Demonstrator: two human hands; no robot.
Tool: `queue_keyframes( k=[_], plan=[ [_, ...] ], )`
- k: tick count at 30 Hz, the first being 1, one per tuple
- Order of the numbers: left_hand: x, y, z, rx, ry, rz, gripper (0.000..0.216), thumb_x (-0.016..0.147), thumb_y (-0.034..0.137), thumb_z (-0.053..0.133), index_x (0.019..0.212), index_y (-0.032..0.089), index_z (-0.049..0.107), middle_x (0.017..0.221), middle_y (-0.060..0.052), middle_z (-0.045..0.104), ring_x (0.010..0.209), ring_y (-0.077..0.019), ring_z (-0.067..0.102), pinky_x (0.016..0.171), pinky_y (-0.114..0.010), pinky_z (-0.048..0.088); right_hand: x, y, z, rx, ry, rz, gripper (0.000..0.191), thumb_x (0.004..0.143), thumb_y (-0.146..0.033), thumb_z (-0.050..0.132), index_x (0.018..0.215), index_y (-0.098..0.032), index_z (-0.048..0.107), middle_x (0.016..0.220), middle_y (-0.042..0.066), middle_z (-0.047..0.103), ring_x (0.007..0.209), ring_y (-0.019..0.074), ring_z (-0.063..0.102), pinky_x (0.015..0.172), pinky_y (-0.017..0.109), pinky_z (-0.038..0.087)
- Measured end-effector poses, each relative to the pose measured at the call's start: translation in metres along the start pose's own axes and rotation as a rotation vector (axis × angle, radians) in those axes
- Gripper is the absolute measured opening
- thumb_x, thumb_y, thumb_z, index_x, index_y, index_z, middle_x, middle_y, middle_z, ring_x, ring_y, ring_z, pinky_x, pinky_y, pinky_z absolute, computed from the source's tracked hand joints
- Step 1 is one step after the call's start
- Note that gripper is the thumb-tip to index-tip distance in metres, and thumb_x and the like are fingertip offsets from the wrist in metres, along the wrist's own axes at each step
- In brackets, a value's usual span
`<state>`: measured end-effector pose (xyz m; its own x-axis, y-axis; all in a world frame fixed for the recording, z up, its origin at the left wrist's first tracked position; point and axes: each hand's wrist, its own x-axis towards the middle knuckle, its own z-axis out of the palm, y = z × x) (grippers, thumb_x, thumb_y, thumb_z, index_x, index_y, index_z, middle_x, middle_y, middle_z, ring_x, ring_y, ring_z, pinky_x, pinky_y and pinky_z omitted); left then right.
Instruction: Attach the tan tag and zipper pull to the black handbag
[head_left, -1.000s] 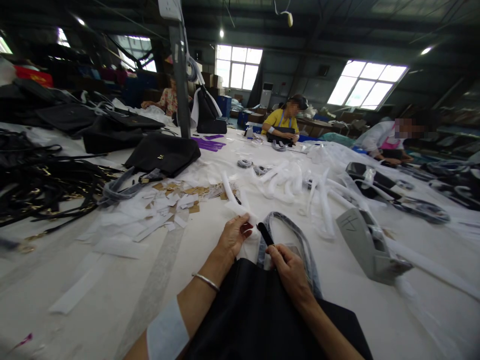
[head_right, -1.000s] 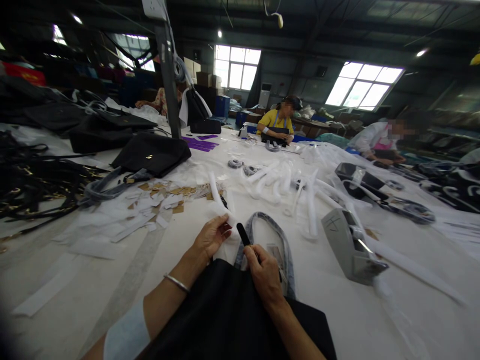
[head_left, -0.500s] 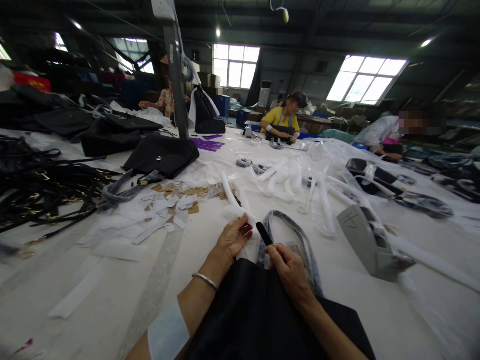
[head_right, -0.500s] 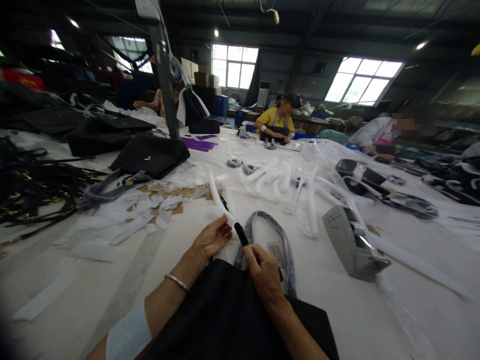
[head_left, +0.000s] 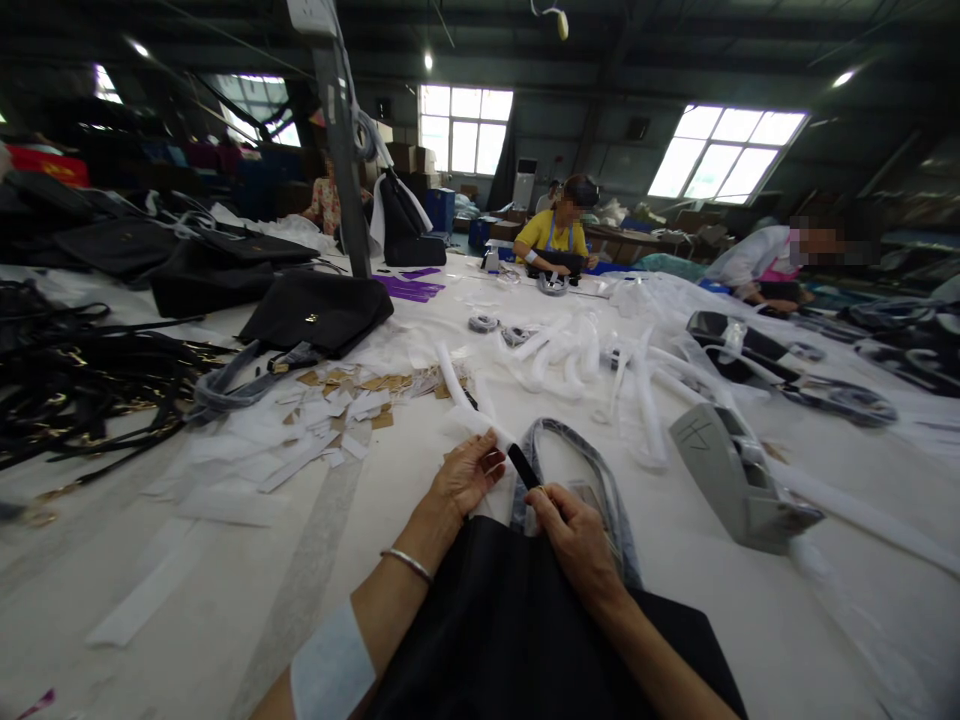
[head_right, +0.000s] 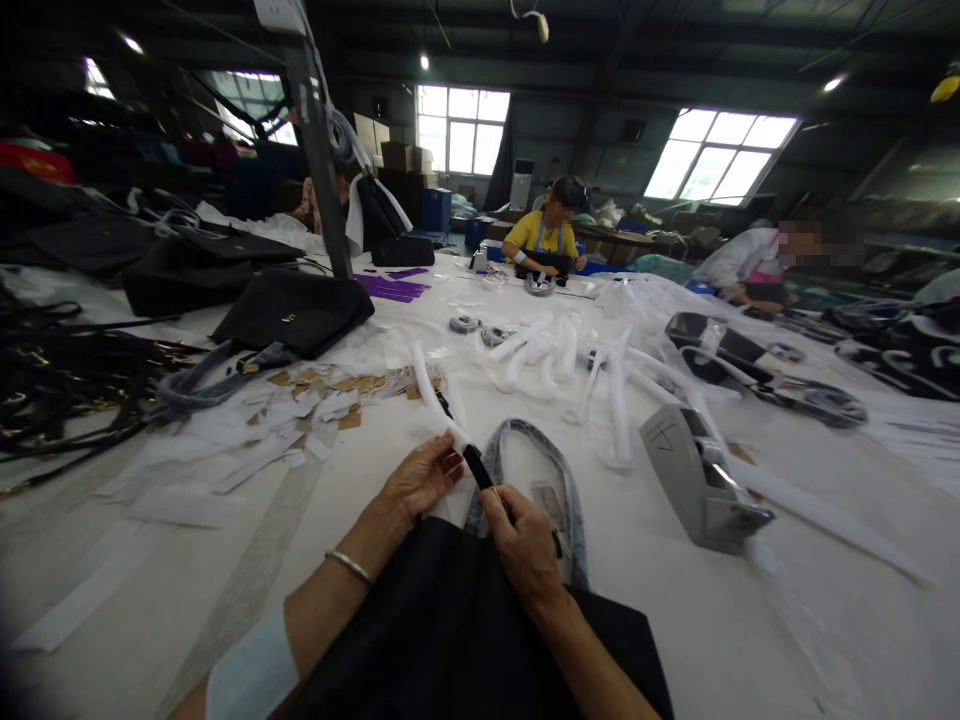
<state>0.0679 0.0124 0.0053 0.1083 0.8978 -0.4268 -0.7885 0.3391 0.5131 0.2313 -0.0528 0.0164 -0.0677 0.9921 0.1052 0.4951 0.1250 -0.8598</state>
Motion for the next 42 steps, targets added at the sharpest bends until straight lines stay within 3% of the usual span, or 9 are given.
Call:
queue_keyframes(
  k=[4,9,12,16,21,25,34,42],
  plan=[
    [-0.003,0.001,0.001,0.108,-0.065,0.047,0.028,0.061,0.025,0.086,0.073,0.015,0.063,0.068,0.0,0.064,0.06,-0.0105,0.059,0.059,-0.023,0.048,0.0,-0.001,-0.001,0.0,0.003,-0.005,0.039,0.089,-0.051,0.049,0.064,-0.022,0.055,0.057,-0.002,0.052,0.059,0.0161,0.051,0.058,0.027,0.037],
    [-0.01,0.004,0.005,0.509,-0.172,0.232,0.035,0.059,0.042,0.084,0.071,0.012,0.07,0.068,-0.003,0.065,0.065,-0.0121,0.058,0.064,-0.022,0.045,0.0,0.003,0.0,-0.011,0.023,-0.033,0.036,0.09,-0.049,0.049,0.067,-0.022,0.056,0.057,-0.002,0.052,0.058,0.0162,0.051,0.057,0.027,0.037],
    [-0.015,0.002,0.008,0.71,-0.269,0.298,0.03,0.063,0.041,0.082,0.07,0.013,0.072,0.066,-0.003,0.065,0.063,-0.0118,0.056,0.064,-0.022,0.043,0.0,0.004,0.001,-0.021,0.068,-0.081,0.033,0.09,-0.047,0.05,0.068,-0.022,0.056,0.058,-0.002,0.053,0.057,0.0151,0.05,0.058,0.027,0.037],
    [-0.017,-0.003,0.012,0.756,-0.4,0.256,0.026,0.062,0.036,0.082,0.075,0.015,0.075,0.069,-0.002,0.068,0.062,-0.0123,0.055,0.062,-0.023,0.042,0.001,0.002,0.0,-0.02,0.087,-0.091,0.034,0.09,-0.046,0.05,0.066,-0.022,0.055,0.059,-0.002,0.054,0.058,0.0151,0.051,0.059,0.027,0.038],
    [-0.016,-0.001,0.011,0.718,-0.299,0.299,0.028,0.064,0.038,0.081,0.076,0.013,0.074,0.071,-0.005,0.069,0.064,-0.0131,0.057,0.062,-0.023,0.042,0.003,0.002,-0.003,0.137,0.019,-0.033,0.031,0.087,-0.047,0.054,0.097,-0.02,0.065,0.076,0.003,0.067,0.07,0.019,0.061,0.065,0.028,0.046],
    [-0.016,0.004,0.009,0.662,-0.262,0.283,0.033,0.062,0.041,0.082,0.078,0.012,0.074,0.075,-0.006,0.07,0.066,-0.0141,0.058,0.063,-0.023,0.043,0.004,0.009,-0.003,0.19,0.026,0.004,0.032,0.086,-0.048,0.057,0.096,-0.019,0.066,0.078,0.004,0.069,0.066,0.0181,0.061,0.064,0.029,0.048],
    [-0.016,0.004,0.008,0.709,-0.308,0.245,0.031,0.062,0.04,0.082,0.072,0.012,0.074,0.068,-0.006,0.068,0.06,-0.0129,0.055,0.06,-0.023,0.042,0.005,0.01,-0.002,0.243,0.016,-0.044,0.033,0.085,-0.047,0.058,0.102,-0.019,0.067,0.079,0.004,0.069,0.062,0.0163,0.059,0.062,0.029,0.048],
    [-0.014,0.002,0.004,0.92,-0.366,0.288,0.026,0.068,0.038,0.078,0.076,0.014,0.076,0.066,-0.003,0.066,0.061,-0.0133,0.054,0.06,-0.022,0.04,0.007,0.014,-0.003,0.28,0.026,0.046,0.031,0.084,-0.047,0.06,0.096,-0.019,0.066,0.079,0.004,0.07,0.06,0.0158,0.061,0.059,0.027,0.048]
  ],
)
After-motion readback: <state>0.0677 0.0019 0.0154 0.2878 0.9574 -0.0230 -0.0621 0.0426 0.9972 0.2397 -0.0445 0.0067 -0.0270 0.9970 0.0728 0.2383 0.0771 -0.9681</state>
